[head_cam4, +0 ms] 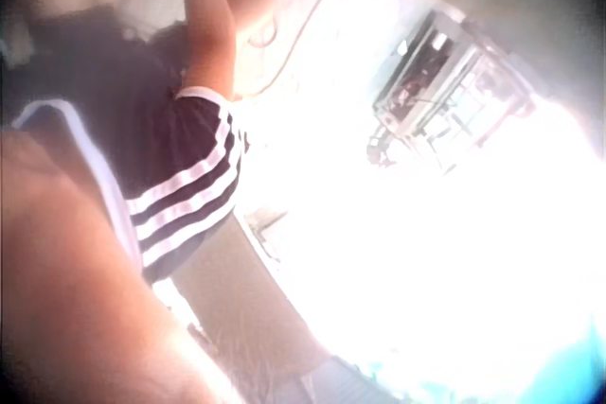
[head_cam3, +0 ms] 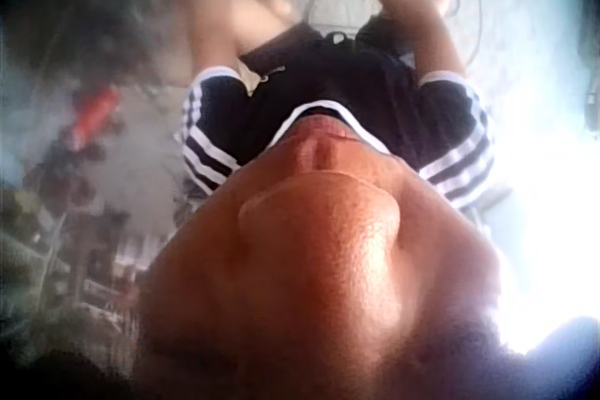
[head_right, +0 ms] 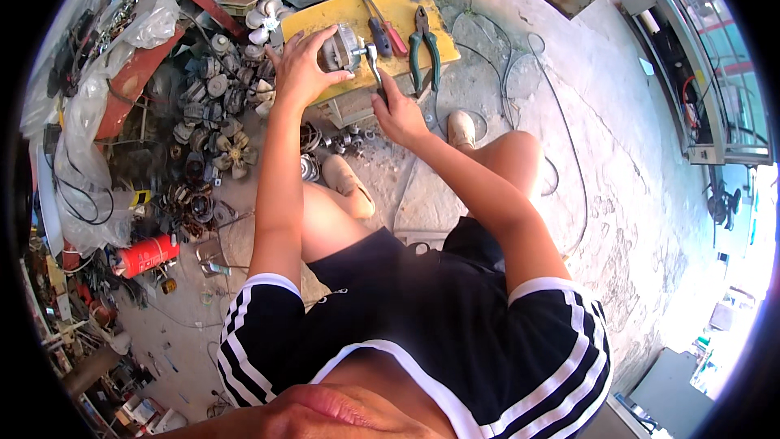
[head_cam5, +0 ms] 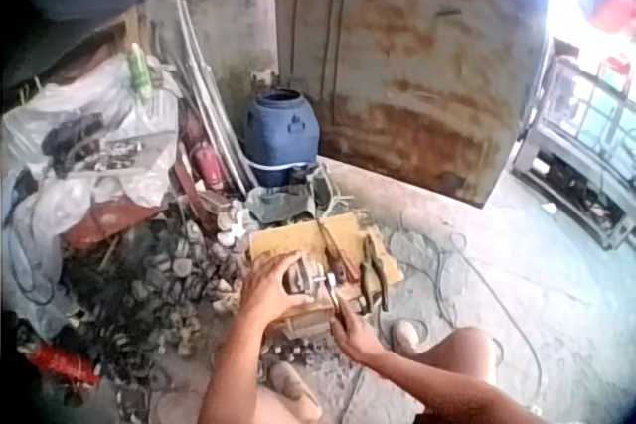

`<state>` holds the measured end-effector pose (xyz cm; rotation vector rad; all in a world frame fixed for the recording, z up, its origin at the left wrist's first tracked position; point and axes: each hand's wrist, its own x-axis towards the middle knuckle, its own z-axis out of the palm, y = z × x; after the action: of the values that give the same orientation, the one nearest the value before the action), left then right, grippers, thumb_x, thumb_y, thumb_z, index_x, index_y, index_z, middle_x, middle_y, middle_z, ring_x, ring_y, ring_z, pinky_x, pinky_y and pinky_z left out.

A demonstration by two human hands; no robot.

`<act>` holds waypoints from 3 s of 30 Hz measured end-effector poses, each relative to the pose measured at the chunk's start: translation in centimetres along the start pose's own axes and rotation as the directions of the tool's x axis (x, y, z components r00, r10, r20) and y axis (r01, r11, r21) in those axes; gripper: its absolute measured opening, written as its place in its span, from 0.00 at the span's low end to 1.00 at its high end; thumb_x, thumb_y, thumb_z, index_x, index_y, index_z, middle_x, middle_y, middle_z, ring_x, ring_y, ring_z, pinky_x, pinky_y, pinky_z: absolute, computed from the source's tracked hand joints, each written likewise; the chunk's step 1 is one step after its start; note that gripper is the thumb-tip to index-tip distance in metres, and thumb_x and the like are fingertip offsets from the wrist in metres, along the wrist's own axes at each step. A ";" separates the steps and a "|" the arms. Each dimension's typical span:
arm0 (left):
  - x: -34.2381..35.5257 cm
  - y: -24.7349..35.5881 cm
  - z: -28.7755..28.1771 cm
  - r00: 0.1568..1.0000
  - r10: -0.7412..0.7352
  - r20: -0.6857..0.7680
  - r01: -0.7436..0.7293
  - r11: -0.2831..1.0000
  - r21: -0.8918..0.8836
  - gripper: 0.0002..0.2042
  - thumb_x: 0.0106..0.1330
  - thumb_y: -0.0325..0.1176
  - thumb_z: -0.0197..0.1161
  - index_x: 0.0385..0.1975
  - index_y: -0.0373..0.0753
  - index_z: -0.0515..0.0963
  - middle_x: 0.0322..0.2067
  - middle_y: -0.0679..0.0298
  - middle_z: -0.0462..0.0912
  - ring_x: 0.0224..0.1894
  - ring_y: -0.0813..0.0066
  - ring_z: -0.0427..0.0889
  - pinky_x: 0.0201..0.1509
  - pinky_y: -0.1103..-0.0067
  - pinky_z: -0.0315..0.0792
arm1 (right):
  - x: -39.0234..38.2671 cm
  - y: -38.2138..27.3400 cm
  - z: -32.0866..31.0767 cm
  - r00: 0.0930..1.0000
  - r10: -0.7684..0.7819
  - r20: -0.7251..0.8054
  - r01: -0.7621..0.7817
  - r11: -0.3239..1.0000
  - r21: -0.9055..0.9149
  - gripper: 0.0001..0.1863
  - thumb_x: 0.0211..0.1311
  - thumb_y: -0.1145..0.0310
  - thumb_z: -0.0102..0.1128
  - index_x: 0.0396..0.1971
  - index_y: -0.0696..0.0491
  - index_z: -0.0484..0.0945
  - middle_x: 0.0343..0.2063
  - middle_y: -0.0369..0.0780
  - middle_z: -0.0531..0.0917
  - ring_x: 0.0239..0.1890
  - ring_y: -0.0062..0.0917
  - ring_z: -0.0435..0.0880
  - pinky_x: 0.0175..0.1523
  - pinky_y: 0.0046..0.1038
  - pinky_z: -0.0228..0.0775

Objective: The person uses a wrench and pliers to disassemble a mechanical part on a yellow platform, loosening and removing a screw by hand and with tools.

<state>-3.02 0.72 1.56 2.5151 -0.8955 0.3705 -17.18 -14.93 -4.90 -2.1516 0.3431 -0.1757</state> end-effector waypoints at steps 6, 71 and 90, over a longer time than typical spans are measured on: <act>2.7 -2.7 -0.3 0.986 -0.066 0.155 0.105 0.961 -0.257 0.38 0.42 0.58 0.77 0.58 0.57 0.77 0.56 0.53 0.78 0.63 0.57 0.72 0.70 0.44 0.42 | 2.3 -2.3 -1.8 0.996 0.000 -0.089 0.031 0.934 0.356 0.18 0.72 0.64 0.49 0.56 0.58 0.71 0.24 0.36 0.77 0.28 0.20 0.75 0.35 0.25 0.68; -0.9 -0.5 4.1 0.962 -0.272 -0.014 0.257 0.924 -0.283 0.46 0.40 0.53 0.79 0.62 0.52 0.61 0.60 0.59 0.70 0.66 0.57 0.64 0.66 0.31 0.35 | 7.7 -4.7 -3.3 0.874 0.301 0.382 -0.476 0.366 0.800 0.10 0.71 0.66 0.50 0.49 0.50 0.71 0.25 0.30 0.70 0.20 0.10 0.64 0.20 0.13 0.57; -0.4 -0.5 3.5 0.965 -0.260 0.039 0.260 0.922 -0.285 0.45 0.39 0.51 0.79 0.62 0.58 0.64 0.58 0.60 0.73 0.64 0.52 0.67 0.66 0.32 0.38 | 7.2 -6.5 -3.6 0.935 0.313 0.168 -0.339 0.647 0.683 0.22 0.73 0.67 0.47 0.65 0.51 0.68 0.28 0.30 0.71 0.22 0.10 0.60 0.22 0.14 0.51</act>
<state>-2.66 -0.40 -1.82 2.3198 -0.5561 0.1405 -10.12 -16.44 2.46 -1.2925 0.5400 -0.0432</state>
